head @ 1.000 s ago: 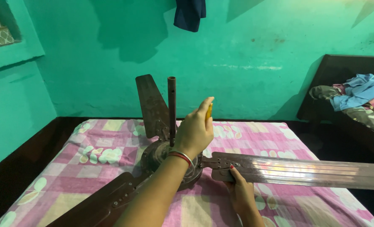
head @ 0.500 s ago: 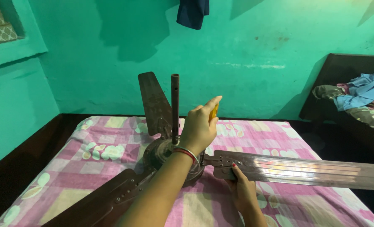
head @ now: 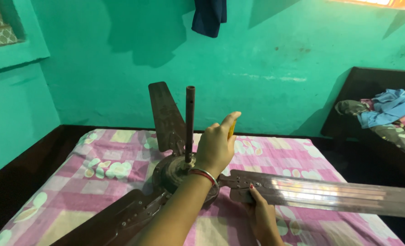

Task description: The person attaches three fan blades to a ceiling fan motor housing using a screwdriver. They position each blade, insert screws, and tighten them in sequence. The fan remains on a bed during the process.

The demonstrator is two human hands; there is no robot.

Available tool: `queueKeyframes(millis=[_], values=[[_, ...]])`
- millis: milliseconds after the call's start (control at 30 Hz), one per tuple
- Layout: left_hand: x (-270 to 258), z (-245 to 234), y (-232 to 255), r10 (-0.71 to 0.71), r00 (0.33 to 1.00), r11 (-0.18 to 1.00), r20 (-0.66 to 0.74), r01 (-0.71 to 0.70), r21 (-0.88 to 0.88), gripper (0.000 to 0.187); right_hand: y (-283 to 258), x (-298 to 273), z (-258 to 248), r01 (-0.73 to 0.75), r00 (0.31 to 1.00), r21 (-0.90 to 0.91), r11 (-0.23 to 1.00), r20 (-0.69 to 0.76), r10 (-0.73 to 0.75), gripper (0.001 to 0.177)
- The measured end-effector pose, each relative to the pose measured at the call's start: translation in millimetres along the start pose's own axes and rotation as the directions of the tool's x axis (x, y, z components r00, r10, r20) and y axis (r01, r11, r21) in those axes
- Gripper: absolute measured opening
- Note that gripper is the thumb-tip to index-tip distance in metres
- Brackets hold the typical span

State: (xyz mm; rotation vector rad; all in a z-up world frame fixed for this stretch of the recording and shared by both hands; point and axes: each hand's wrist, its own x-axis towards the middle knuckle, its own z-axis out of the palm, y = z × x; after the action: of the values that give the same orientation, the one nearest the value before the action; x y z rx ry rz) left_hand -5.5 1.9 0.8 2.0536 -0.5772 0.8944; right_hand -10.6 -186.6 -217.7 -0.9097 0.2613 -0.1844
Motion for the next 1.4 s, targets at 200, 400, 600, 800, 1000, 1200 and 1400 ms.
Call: queueKeyframes(millis=[200,400,600,800,1000,1200,1400], values=[[9,-5,-6,0.060,0.993,0.988,0.101,-0.045,-0.144,0.063,-4,-1,7,0.006,1.000,0.056,0.998,-0.006,-0.006,0.037],[6,-10,6,-0.033,0.999,0.999,0.025,0.034,-0.031,0.054,-3,0,6,0.017,0.999,0.075,0.997,0.036,-0.019,0.038],[2,-1,3,-0.030,0.997,0.999,-0.069,0.033,0.036,0.046,8,18,-5,0.030,0.999,0.031,0.999,0.012,-0.031,0.038],[13,-5,-11,0.131,0.991,0.975,-0.010,-0.130,-0.179,0.048,17,37,-15,0.039,0.999,0.019,0.999,0.015,-0.039,0.041],[17,-8,0,0.061,0.992,0.961,0.112,-0.028,-0.274,0.047,13,39,-18,0.010,0.999,0.012,1.000,0.046,-0.011,0.042],[11,0,8,-0.022,0.995,0.999,-0.095,0.019,-0.041,0.027,14,33,-14,0.007,1.000,0.020,1.000,0.028,-0.008,0.041],[11,3,-8,0.147,0.989,0.966,-0.026,-0.149,-0.213,0.037,5,24,-6,-0.081,0.996,-0.130,0.988,-0.039,0.077,0.046]])
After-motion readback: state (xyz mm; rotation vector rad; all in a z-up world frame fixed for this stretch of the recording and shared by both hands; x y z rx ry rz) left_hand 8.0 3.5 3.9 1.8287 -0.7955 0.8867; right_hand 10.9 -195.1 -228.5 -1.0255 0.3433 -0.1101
